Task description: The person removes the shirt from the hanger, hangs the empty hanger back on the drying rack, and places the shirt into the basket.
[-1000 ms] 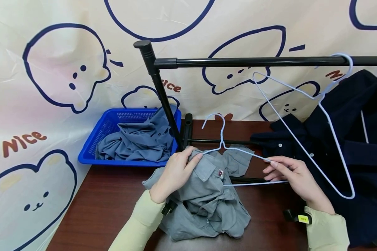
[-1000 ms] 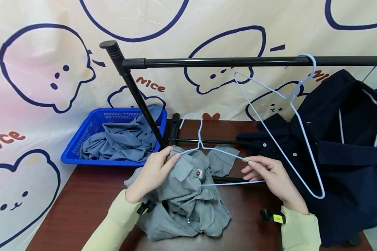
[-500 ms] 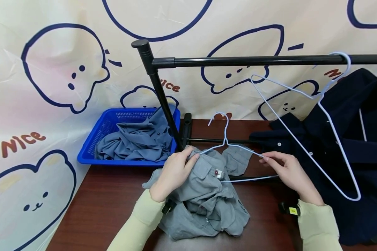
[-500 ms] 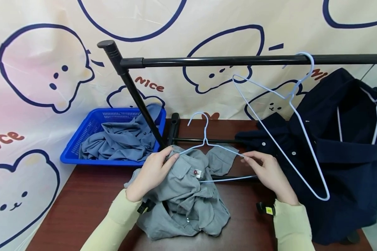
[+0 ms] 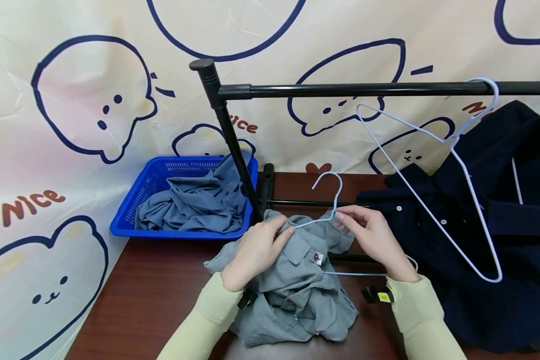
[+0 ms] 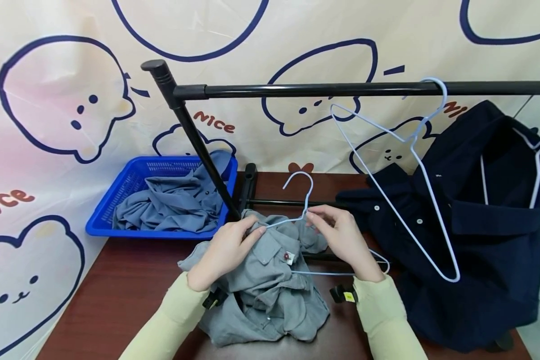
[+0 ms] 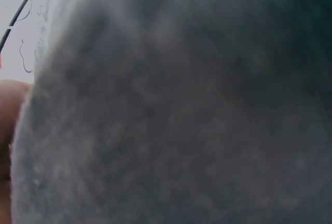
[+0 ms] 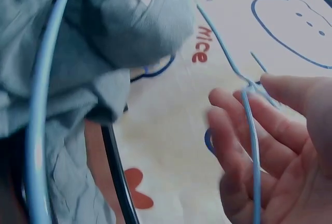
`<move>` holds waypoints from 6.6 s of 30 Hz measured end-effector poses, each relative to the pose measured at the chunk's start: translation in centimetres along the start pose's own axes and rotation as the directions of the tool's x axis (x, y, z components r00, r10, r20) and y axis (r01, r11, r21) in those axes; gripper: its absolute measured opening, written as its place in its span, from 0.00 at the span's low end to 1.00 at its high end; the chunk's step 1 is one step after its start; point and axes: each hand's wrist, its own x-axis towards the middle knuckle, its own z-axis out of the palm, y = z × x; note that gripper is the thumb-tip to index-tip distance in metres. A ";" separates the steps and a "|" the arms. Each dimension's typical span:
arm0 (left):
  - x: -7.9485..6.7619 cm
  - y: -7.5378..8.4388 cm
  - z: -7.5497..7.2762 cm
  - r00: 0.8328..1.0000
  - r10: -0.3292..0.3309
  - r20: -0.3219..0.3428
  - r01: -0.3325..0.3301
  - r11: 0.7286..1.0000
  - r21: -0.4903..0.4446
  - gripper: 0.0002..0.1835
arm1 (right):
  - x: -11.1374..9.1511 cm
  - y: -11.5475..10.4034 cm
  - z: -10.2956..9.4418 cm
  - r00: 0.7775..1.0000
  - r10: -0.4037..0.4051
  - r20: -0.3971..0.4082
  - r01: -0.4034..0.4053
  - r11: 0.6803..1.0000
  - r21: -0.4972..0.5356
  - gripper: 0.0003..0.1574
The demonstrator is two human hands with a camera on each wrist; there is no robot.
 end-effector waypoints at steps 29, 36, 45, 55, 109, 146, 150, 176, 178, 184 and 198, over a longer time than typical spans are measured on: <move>-0.2 -0.8 -0.1 0.998 0.057 0.031 -0.057 0.998 -0.012 0.11 | -1.2 2.6 -2.7 0.990 0.125 -0.065 -0.121 0.990 0.067 0.20; -0.3 -1.2 -0.9 1.000 0.022 0.011 -0.022 1.000 -0.017 0.07 | -2.1 3.1 -4.8 0.983 0.130 -0.127 -0.123 0.991 0.056 0.22; -0.5 -1.5 -1.2 0.999 -0.010 0.036 0.013 0.997 -0.078 0.14 | -2.6 3.5 -6.0 0.977 0.169 -0.127 -0.158 0.983 0.095 0.23; -0.8 -2.1 -1.8 0.998 -0.067 0.005 0.067 0.996 -0.055 0.16 | -3.5 3.7 -8.1 0.928 0.236 -0.289 -0.111 0.915 0.389 0.08; 12.1 6.6 -14.7 0.573 0.575 -0.583 -0.385 0.818 0.428 0.31 | -5.1 3.8 -12.0 0.818 0.288 -0.499 0.072 0.808 0.585 0.15; 13.9 5.9 -13.6 0.546 0.506 -0.667 -0.278 0.861 0.426 0.19 | -3.4 -4.3 -15.6 0.652 0.128 -0.747 0.248 0.895 0.370 0.11; 14.0 5.9 -13.6 0.546 0.504 -0.669 -0.277 0.862 0.424 0.19 | -3.4 -4.8 -16.2 0.644 0.080 -0.761 0.154 0.961 0.231 0.11; 14.1 5.9 -13.5 0.535 0.507 -0.676 -0.286 0.862 0.420 0.19 | -0.9 -7.0 -18.5 0.662 -0.002 -0.749 -0.050 0.998 -0.048 0.13; 14.0 5.9 -13.5 0.539 0.505 -0.674 -0.286 0.862 0.418 0.19 | -0.4 -7.2 -18.4 0.656 -0.004 -0.755 -0.071 0.995 -0.067 0.13; 14.0 6.0 -13.5 0.544 0.501 -0.673 -0.283 0.864 0.415 0.19 | 0.3 -7.7 -17.7 0.658 0.055 -0.751 -0.163 0.984 -0.071 0.17; 14.1 6.1 -13.5 0.517 0.511 -0.687 -0.301 0.860 0.413 0.18 | -0.2 -8.0 -15.6 0.622 0.059 -0.781 -0.317 0.931 -0.182 0.29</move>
